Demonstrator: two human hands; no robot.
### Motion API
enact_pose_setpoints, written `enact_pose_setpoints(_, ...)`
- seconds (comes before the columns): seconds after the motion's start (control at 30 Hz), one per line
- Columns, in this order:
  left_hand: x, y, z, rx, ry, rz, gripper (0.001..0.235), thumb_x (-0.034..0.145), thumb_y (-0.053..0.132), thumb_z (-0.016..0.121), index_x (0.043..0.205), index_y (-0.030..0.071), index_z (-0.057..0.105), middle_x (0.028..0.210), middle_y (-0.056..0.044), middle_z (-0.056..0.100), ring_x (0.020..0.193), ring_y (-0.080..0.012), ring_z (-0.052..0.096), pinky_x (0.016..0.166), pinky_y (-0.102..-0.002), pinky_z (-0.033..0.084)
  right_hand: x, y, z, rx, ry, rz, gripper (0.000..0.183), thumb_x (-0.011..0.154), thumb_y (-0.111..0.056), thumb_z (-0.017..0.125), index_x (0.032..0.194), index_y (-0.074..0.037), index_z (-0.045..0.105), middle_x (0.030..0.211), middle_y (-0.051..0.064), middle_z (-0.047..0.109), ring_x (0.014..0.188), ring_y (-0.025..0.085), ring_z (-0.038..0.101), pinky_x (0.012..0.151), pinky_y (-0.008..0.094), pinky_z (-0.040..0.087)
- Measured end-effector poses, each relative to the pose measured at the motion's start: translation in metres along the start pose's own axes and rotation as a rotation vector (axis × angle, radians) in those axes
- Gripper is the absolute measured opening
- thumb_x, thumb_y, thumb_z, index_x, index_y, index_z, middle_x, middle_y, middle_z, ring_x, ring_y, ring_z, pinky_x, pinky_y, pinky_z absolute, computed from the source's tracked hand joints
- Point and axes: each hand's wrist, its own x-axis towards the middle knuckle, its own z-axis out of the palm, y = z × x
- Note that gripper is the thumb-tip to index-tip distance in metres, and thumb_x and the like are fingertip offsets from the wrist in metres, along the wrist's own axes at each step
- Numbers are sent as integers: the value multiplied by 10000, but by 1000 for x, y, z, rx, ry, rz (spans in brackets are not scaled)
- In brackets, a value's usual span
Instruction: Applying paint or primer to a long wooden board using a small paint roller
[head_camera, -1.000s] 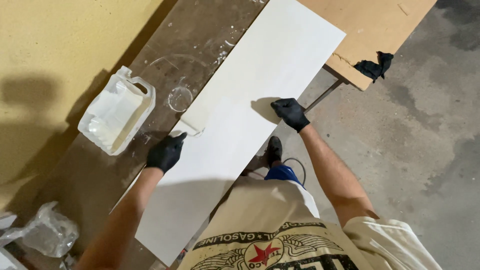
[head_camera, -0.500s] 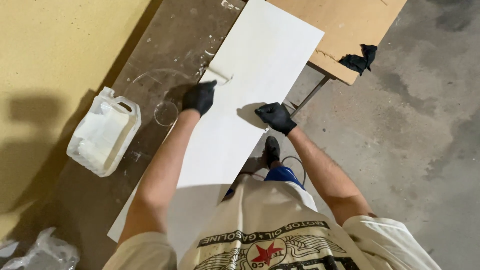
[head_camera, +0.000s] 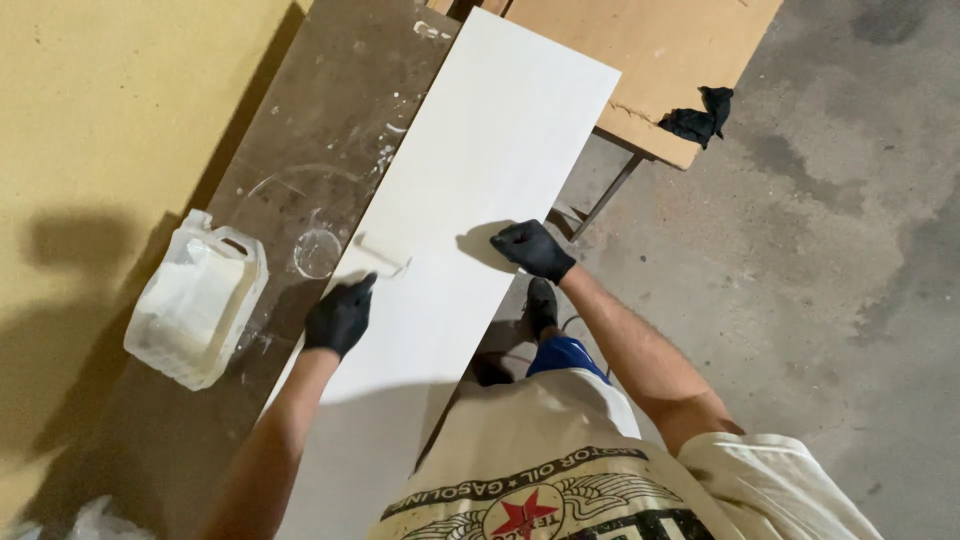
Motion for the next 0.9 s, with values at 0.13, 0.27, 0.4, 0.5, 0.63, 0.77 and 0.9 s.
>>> enact_pose_setpoints(0.13, 206, 55, 21, 64, 176, 157, 381, 1036, 396, 502, 1401, 381, 612, 838, -8, 716, 867, -169, 754, 693, -324, 628, -3, -14, 4, 44, 25, -20, 161, 902, -145, 748, 817, -8, 752, 757, 108, 716, 755, 156, 616, 714, 327, 510)
enact_pose_setpoints(0.27, 377, 116, 15, -165, -87, 35, 410, 1054, 386, 404, 1413, 391, 602, 1137, -29, 759, 1093, -228, 724, 910, -419, 597, -5, -25, 4, 11, -10, -22, 134, 887, -147, 758, 835, -23, 769, 755, 124, 717, 743, 169, 634, 710, 332, 513)
enact_pose_setpoints(0.4, 478, 144, 41, -286, -68, -73, 428, 1026, 438, 385, 1400, 490, 585, 1274, 72, 717, 1199, -204, 671, 1033, -408, 533, -1, -11, 9, -26, -4, -21, 134, 883, -162, 798, 851, -32, 782, 762, 124, 732, 729, 142, 651, 691, 285, 513)
enact_pose_setpoints(0.5, 483, 144, 22, -45, 29, 133, 393, 1088, 357, 389, 1364, 373, 668, 1200, 35, 758, 1155, -200, 698, 1009, -401, 530, -2, -20, 9, -3, -12, 2, 125, 874, -145, 773, 863, -20, 780, 780, 106, 741, 744, 144, 639, 711, 299, 514)
enact_pose_setpoints(0.63, 477, 93, 0, -247, 109, 6, 386, 1082, 464, 372, 1365, 425, 632, 1148, -13, 739, 1132, -256, 689, 999, -433, 546, -1, 0, 7, -41, -34, -13, 137, 868, -161, 793, 882, -24, 785, 796, 158, 747, 748, 171, 672, 692, 317, 519)
enact_pose_setpoints(0.77, 449, 67, -26, -223, 29, 95, 405, 1091, 393, 345, 1141, 253, 721, 1128, -89, 739, 1051, -345, 694, 890, -488, 550, 3, 26, 4, -39, -59, -127, 113, 895, -196, 787, 925, -89, 811, 914, 81, 773, 857, 168, 720, 792, 330, 566)
enact_pose_setpoints(0.9, 392, 43, -16, -169, -8, 136, 443, 1096, 362, 388, 1011, 119, 748, 999, -179, 773, 1018, -392, 727, 894, -541, 567, 0, 7, 3, -16, -50, -60, 112, 899, -162, 790, 873, -54, 799, 795, 92, 753, 777, 126, 662, 728, 301, 528)
